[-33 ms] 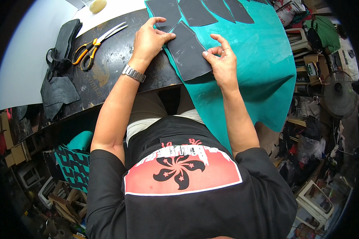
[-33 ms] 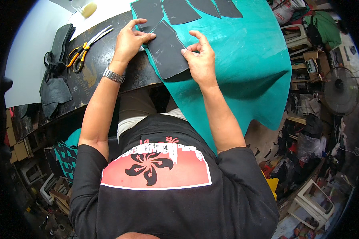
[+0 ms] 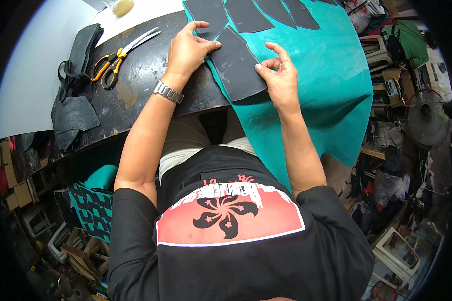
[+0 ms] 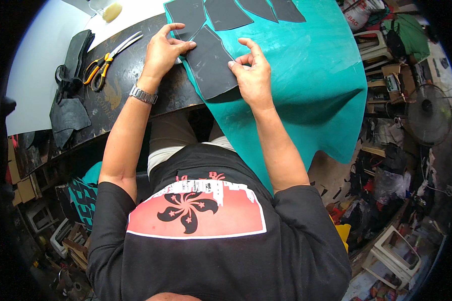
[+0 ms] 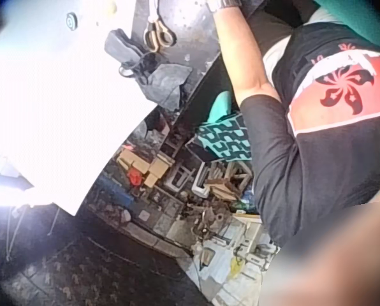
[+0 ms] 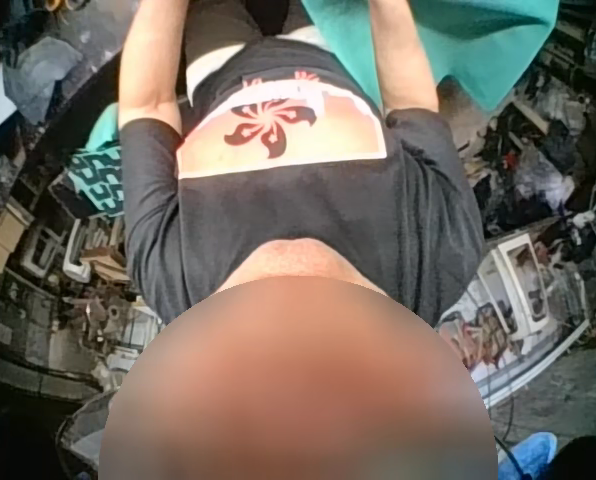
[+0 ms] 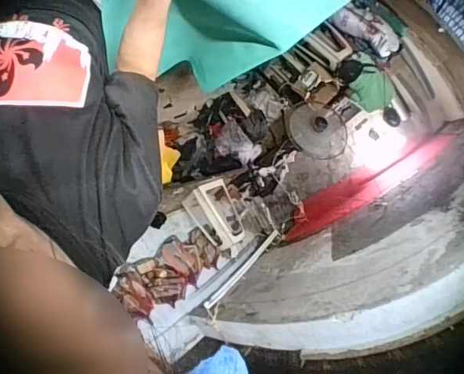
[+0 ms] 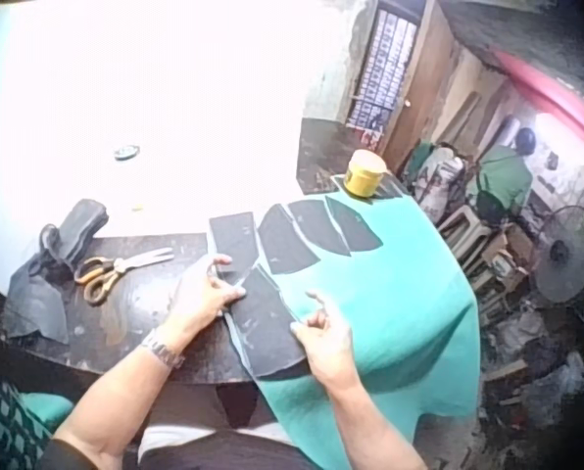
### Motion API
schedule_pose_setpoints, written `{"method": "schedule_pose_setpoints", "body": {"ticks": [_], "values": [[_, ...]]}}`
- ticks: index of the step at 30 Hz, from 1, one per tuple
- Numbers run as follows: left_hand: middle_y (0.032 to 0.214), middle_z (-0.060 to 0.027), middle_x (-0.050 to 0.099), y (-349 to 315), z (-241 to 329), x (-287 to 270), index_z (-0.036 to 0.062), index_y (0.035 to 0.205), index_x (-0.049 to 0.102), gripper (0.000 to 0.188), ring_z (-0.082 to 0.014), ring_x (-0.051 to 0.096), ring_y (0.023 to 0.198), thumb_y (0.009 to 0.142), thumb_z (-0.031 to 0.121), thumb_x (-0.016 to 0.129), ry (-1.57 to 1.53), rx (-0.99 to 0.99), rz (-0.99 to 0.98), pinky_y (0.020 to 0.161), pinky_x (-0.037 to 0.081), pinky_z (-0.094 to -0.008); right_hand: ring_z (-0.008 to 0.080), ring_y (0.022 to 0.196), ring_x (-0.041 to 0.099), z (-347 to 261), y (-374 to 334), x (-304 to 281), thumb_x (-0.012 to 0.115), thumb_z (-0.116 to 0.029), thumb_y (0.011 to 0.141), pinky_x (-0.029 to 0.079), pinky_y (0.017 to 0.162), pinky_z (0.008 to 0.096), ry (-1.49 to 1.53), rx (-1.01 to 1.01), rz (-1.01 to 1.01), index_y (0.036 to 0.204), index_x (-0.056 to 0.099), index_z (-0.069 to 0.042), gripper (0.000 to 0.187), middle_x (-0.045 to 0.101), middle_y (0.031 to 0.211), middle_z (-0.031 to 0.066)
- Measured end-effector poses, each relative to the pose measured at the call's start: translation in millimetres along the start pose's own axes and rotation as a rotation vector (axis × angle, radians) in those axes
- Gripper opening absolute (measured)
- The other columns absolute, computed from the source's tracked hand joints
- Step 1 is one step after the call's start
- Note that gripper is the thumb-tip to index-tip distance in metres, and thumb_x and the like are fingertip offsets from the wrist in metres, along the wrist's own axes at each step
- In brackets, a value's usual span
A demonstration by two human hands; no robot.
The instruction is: The person arranges multiple black fabric pieces on a large green sheet on a workbench. They pick up, position, and smooth the pieces, occasionally lifting the green sheet to adjust placement. The person also handles a small ring-like object and continues to organize the black pieces into a pattern.
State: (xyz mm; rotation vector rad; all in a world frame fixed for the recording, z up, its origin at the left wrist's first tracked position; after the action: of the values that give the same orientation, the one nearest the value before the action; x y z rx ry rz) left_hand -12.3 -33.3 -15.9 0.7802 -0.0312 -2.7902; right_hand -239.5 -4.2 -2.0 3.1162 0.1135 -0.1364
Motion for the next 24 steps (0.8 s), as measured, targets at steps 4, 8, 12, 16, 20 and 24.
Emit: {"method": "schedule_pose_setpoints", "body": {"ticks": [4, 8, 12, 16, 20, 24], "values": [[0.083, -0.0084, 0.075, 7, -3, 1, 0.0126, 0.119, 0.067, 0.053, -0.0209, 0.073, 0.077, 0.071, 0.025, 0.087, 0.042, 0.057, 0.041, 0.074, 0.057, -0.033, 0.0073, 0.071, 0.059, 1, 6, 1, 0.068, 0.006, 0.083, 0.049, 0.062, 0.0225, -0.031, -0.026, -0.004, 0.134, 0.053, -0.006, 0.055, 0.06, 0.084, 0.0033], [0.084, -0.0085, 0.075, 11, -7, 2, 0.0127, 0.119, 0.067, 0.053, -0.0212, 0.074, 0.078, 0.072, 0.026, 0.087, 0.027, 0.06, 0.039, 0.074, 0.057, -0.0332, 0.0075, 0.071, 0.059, 3, 10, 2, 0.069, 0.005, 0.082, 0.05, 0.062, 0.0226, -0.048, 0.005, -0.001, 0.133, 0.053, -0.006, 0.054, 0.06, 0.083, 0.0031], [0.084, -0.0083, 0.075, 11, -7, 2, 0.0127, 0.119, 0.068, 0.053, -0.0207, 0.074, 0.079, 0.071, 0.025, 0.087, 0.021, 0.033, 0.029, 0.074, 0.057, -0.033, 0.0076, 0.07, 0.059, 3, 10, 2, 0.069, 0.005, 0.082, 0.05, 0.062, 0.0229, -0.056, -0.005, 0.002, 0.133, 0.053, -0.006, 0.054, 0.06, 0.083, 0.0031], [0.083, -0.008, 0.075, 10, -3, 0, 0.0127, 0.119, 0.068, 0.054, -0.0197, 0.074, 0.078, 0.071, 0.025, 0.087, 0.053, 0.035, 0.037, 0.074, 0.057, -0.032, 0.0078, 0.07, 0.059, 0, 9, 3, 0.07, 0.005, 0.082, 0.049, 0.063, 0.023, -0.109, -0.008, 0.001, 0.133, 0.054, -0.006, 0.054, 0.06, 0.082, 0.0031], [0.083, -0.0079, 0.075, 11, -1, -1, 0.0121, 0.118, 0.068, 0.053, -0.0193, 0.073, 0.076, 0.071, 0.025, 0.087, 0.063, 0.009, 0.012, 0.073, 0.057, -0.031, 0.0075, 0.07, 0.058, -1, 8, 5, 0.07, 0.005, 0.081, 0.049, 0.063, 0.023, -0.161, -0.04, 0.012, 0.132, 0.055, -0.006, 0.054, 0.059, 0.082, 0.0032], [0.082, -0.0079, 0.075, 13, 0, -2, 0.0108, 0.117, 0.069, 0.052, -0.0188, 0.073, 0.076, 0.071, 0.025, 0.087, 0.075, -0.003, -0.01, 0.073, 0.057, -0.031, 0.0074, 0.07, 0.056, -2, 7, 6, 0.071, 0.004, 0.081, 0.049, 0.063, 0.0232, -0.185, -0.046, 0.01, 0.132, 0.055, -0.007, 0.054, 0.059, 0.081, 0.0029]]}}
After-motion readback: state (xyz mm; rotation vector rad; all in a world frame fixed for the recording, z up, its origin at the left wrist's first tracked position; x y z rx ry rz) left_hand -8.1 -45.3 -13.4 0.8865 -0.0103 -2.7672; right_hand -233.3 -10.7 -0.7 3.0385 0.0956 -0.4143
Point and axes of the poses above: each hand's wrist, its own y-axis towards the middle knuckle, its own x-axis out of the palm, z = x × y, the point moved 1 cm from there along y, towards the middle knuckle
